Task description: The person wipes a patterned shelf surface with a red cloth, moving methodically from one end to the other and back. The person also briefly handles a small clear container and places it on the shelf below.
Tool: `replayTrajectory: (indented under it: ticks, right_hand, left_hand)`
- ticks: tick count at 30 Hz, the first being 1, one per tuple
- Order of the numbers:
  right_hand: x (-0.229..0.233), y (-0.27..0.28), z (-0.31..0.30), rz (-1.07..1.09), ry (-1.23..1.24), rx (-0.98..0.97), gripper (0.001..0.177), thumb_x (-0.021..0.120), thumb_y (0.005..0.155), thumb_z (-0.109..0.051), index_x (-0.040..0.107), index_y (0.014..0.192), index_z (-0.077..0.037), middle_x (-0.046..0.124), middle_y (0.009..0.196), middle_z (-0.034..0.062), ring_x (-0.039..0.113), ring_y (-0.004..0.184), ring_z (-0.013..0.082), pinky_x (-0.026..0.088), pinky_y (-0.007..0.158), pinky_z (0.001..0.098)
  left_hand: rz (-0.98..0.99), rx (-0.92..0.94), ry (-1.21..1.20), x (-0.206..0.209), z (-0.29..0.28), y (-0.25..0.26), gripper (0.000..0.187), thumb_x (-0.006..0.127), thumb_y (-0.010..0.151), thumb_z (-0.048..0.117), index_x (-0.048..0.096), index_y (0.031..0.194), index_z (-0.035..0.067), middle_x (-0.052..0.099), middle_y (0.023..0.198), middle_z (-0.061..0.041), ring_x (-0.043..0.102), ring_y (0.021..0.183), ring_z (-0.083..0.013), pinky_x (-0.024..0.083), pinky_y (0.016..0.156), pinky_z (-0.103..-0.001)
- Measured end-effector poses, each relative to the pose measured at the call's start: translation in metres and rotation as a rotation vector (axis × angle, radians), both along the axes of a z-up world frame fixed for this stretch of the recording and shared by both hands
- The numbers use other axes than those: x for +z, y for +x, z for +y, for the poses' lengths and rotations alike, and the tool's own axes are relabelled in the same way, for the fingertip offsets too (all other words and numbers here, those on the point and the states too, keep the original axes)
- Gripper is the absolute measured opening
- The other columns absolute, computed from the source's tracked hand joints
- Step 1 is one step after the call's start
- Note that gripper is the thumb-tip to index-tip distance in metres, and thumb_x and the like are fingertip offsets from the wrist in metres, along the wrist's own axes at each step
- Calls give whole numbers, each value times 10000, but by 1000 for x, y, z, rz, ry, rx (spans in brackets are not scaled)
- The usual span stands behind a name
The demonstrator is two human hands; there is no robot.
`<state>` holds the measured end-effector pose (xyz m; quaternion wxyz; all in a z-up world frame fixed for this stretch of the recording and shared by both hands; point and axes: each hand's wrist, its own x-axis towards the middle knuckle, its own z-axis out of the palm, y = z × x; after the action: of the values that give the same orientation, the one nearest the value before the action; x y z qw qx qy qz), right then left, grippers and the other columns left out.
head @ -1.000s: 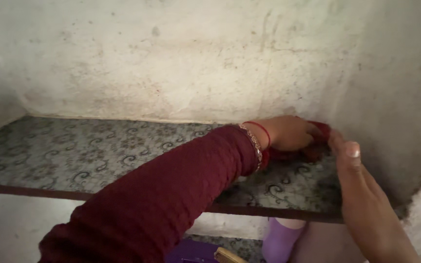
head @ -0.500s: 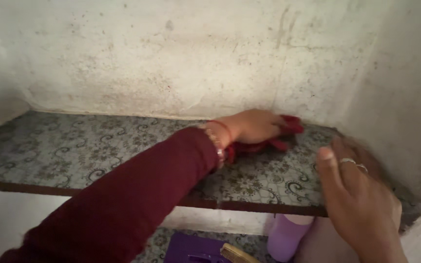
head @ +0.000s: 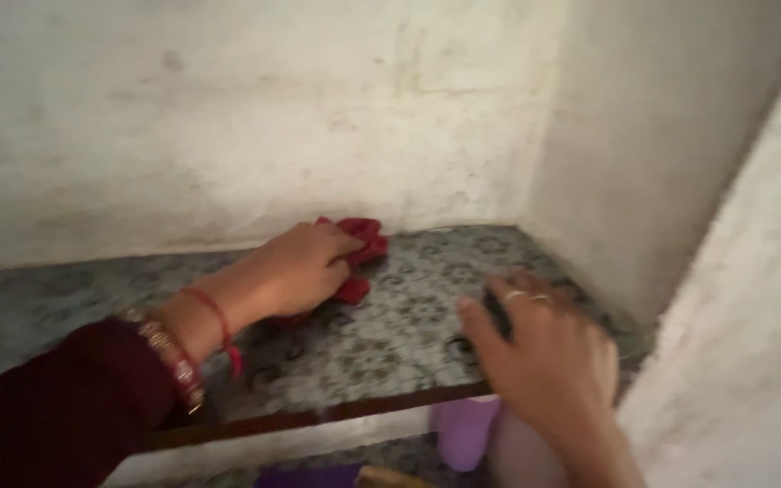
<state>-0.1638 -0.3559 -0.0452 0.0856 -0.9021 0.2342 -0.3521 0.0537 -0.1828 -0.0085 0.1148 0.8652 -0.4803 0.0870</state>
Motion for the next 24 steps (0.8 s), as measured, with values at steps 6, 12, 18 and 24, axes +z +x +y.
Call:
replayTrajectory:
  ticks: [6,12,18,24]
  right_hand:
    - [-4,3,-6,-58,-82,29,537,582,878,-541,760,1235,-180,671,1297,151,579,1277,337,484,1002,461]
    - [-7,4,-9,-66,-95,40,544,593,868,-518,756,1249,-167,655,1355,174,573,1257,372,458,1010,466]
    - [-8,4,-13,-91,-111,74,540,590,869,-505,754,1240,-148,652,1307,193,577,1255,378,459,1015,462]
    - [-6,3,-14,-108,-121,91,537,592,868,-495,756,1240,-143,662,1291,197,577,1257,378,442,1025,464]
  left_hand:
    - [-32,-4,71,6,-51,-29,384,564,928,238,666,1263,81,619,1285,-150,565,1195,-368,452,1018,-520]
    - [-103,96,171,16,-120,-44,350,630,961,298,755,1097,0,687,1225,-173,602,1212,-352,535,1030,-455]
    - [-190,-43,-15,16,-129,-40,303,705,871,256,760,1094,59,667,1230,-151,584,1201,-384,507,987,-474]
    - [-223,-53,156,29,-110,-28,399,751,817,282,732,1209,210,686,1231,-112,600,1197,-358,507,997,-467]
